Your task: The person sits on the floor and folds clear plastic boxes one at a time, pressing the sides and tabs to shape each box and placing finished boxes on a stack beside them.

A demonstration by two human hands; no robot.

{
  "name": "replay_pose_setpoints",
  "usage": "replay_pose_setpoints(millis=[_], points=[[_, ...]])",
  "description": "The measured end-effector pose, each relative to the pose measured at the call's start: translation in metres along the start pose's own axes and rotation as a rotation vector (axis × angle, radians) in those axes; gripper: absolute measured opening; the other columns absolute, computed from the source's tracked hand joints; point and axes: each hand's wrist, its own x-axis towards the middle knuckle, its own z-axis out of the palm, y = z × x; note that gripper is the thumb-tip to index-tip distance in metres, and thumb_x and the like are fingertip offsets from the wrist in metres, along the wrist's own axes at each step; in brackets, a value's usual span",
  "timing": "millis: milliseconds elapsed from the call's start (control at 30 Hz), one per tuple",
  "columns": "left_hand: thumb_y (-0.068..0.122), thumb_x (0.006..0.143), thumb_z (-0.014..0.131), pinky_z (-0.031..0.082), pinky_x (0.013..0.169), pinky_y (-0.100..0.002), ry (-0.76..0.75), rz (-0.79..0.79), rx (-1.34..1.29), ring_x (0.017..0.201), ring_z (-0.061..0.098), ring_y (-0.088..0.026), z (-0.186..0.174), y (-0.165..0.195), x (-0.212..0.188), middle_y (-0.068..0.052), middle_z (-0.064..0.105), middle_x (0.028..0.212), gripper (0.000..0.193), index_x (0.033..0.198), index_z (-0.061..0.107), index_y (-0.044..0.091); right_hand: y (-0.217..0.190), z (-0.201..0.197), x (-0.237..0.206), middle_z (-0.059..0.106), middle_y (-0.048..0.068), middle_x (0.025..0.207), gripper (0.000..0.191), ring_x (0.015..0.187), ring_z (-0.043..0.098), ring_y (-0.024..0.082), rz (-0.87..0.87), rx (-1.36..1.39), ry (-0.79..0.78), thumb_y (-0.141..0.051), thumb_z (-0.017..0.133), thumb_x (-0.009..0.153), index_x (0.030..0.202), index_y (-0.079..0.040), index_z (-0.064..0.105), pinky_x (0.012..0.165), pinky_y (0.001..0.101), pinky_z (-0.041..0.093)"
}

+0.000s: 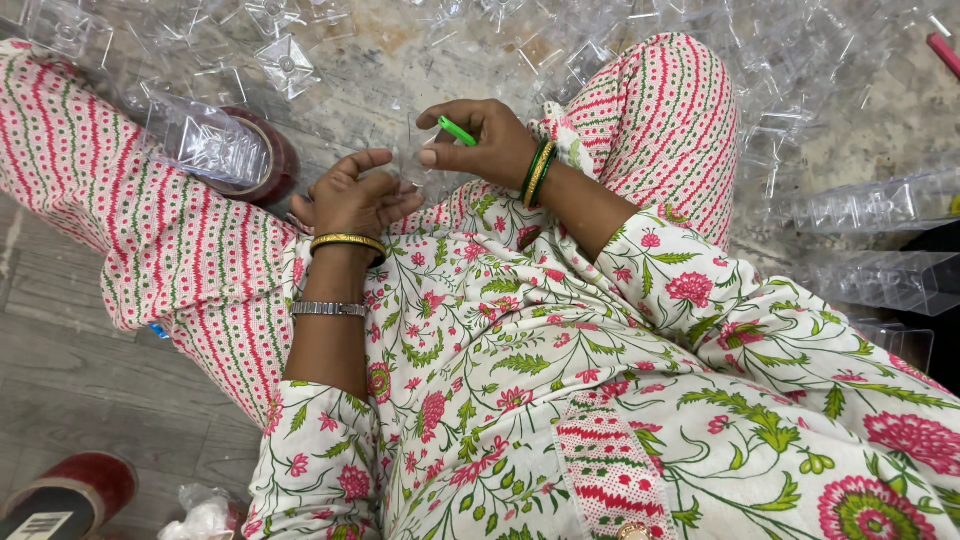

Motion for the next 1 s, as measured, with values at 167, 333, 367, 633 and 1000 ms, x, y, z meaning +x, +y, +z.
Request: replay_pose_setpoints(millis=[167, 333, 367, 633, 1000], points=[[-0.007, 0.089, 0.058, 0.069, 0.070, -0.041, -0.033, 0.000, -0.060, 0.076, 0.076, -0.031, 0.000, 0.001, 0.000, -0.019, 0.071, 0.087, 0.043, 0.131, 0.052, -0.004, 0.003, 0.000, 0.002, 0.076, 0.002, 0.103, 0.049, 0.094, 0.071, 0.008, 0.071, 0.155, 0.037, -0.033, 0.082, 0.089, 0.124, 0.000, 0.070, 0.087, 0.0257, 0.059], [0.002, 0.094, 0.058, 0.067, 0.067, -0.040, -0.036, -0.008, -0.087, 0.073, 0.075, -0.030, 0.001, 0.000, 0.000, -0.017, 0.073, 0.088, 0.039, 0.133, 0.053, 0.001, 0.002, -0.003, 0.002, 0.076, 0.004, 0.089, 0.047, 0.068, 0.060, 0.003, 0.126, 0.185, 0.049, -0.040, 0.077, 0.092, 0.120, -0.002, 0.073, 0.058, 0.0212, 0.044], [0.009, 0.096, 0.058, 0.066, 0.065, -0.040, -0.015, -0.015, -0.064, 0.071, 0.074, -0.029, 0.003, -0.001, 0.000, -0.016, 0.072, 0.089, 0.036, 0.132, 0.054, 0.001, 0.001, -0.004, 0.001, 0.076, 0.003, 0.085, 0.048, 0.059, 0.054, 0.001, 0.162, 0.168, 0.057, -0.042, 0.075, 0.091, 0.119, -0.003, 0.073, 0.049, 0.0201, 0.038], [0.019, 0.101, 0.064, 0.067, 0.079, -0.040, -0.243, 0.086, 0.053, 0.095, 0.072, -0.019, 0.013, -0.006, -0.005, -0.006, 0.067, 0.115, 0.044, 0.140, 0.053, 0.000, -0.001, -0.003, 0.000, 0.060, -0.002, 0.062, 0.062, 0.042, 0.044, 0.000, 0.204, 0.236, 0.039, -0.062, 0.061, 0.096, 0.118, -0.007, 0.077, 0.039, 0.0194, 0.034], [-0.005, 0.091, 0.073, 0.050, 0.110, -0.035, -0.216, 0.494, 0.298, 0.135, 0.053, -0.025, 0.000, -0.032, 0.018, -0.016, 0.049, 0.150, 0.074, 0.155, 0.037, -0.004, 0.011, 0.003, 0.009, 0.072, 0.009, 0.104, 0.058, 0.094, 0.070, 0.010, -0.037, 0.110, 0.058, -0.038, 0.086, 0.087, 0.128, -0.002, 0.070, 0.087, 0.0283, 0.061]])
